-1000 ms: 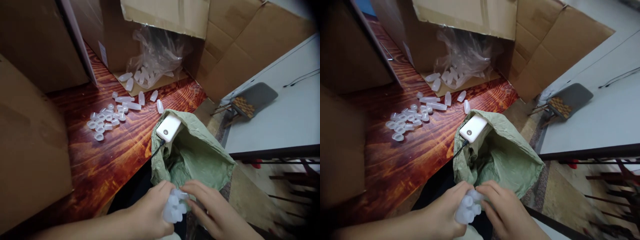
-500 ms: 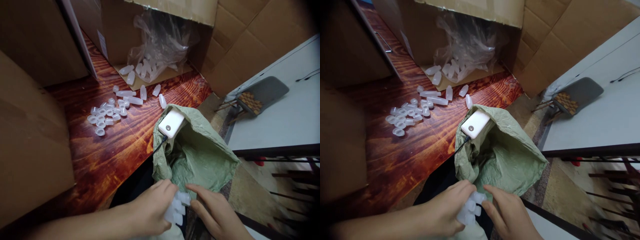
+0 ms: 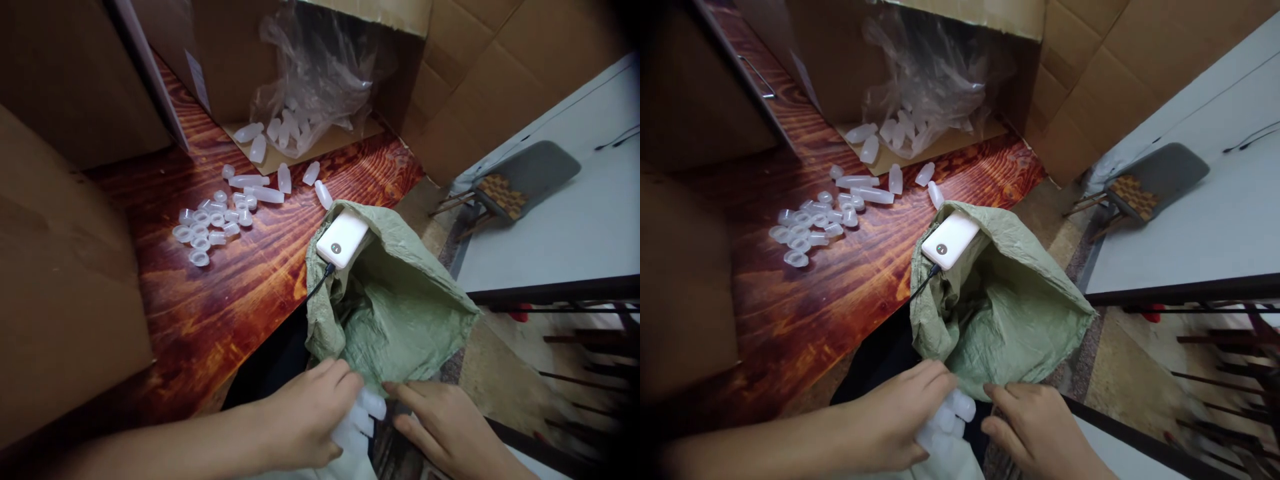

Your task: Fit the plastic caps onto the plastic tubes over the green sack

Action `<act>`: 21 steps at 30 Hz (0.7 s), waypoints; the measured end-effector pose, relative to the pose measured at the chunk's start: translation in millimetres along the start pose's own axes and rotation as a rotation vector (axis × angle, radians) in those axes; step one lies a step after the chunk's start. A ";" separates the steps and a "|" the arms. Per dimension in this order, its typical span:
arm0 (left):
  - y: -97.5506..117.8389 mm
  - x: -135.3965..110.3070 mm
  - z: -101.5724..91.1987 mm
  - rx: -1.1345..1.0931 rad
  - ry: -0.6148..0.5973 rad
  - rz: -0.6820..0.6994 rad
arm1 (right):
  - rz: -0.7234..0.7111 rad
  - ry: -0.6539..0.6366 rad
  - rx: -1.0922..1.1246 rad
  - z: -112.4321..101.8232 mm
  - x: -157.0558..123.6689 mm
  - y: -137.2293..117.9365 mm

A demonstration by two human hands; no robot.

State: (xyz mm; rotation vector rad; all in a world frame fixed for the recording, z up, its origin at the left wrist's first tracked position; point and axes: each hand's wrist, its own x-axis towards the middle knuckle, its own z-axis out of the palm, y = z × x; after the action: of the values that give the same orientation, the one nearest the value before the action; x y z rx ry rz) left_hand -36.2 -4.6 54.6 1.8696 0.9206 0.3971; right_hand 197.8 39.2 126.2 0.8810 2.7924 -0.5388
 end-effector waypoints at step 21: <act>-3.1 0.3 6.2 -0.153 0.116 -0.010 | 0.553 0.113 0.748 38.7 8.2 -32.1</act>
State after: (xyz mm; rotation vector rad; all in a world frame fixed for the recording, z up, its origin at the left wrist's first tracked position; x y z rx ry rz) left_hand -33.5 -7.5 48.9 1.7161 0.9493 0.5596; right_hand 174.3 4.1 97.7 1.7738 2.2342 -1.4786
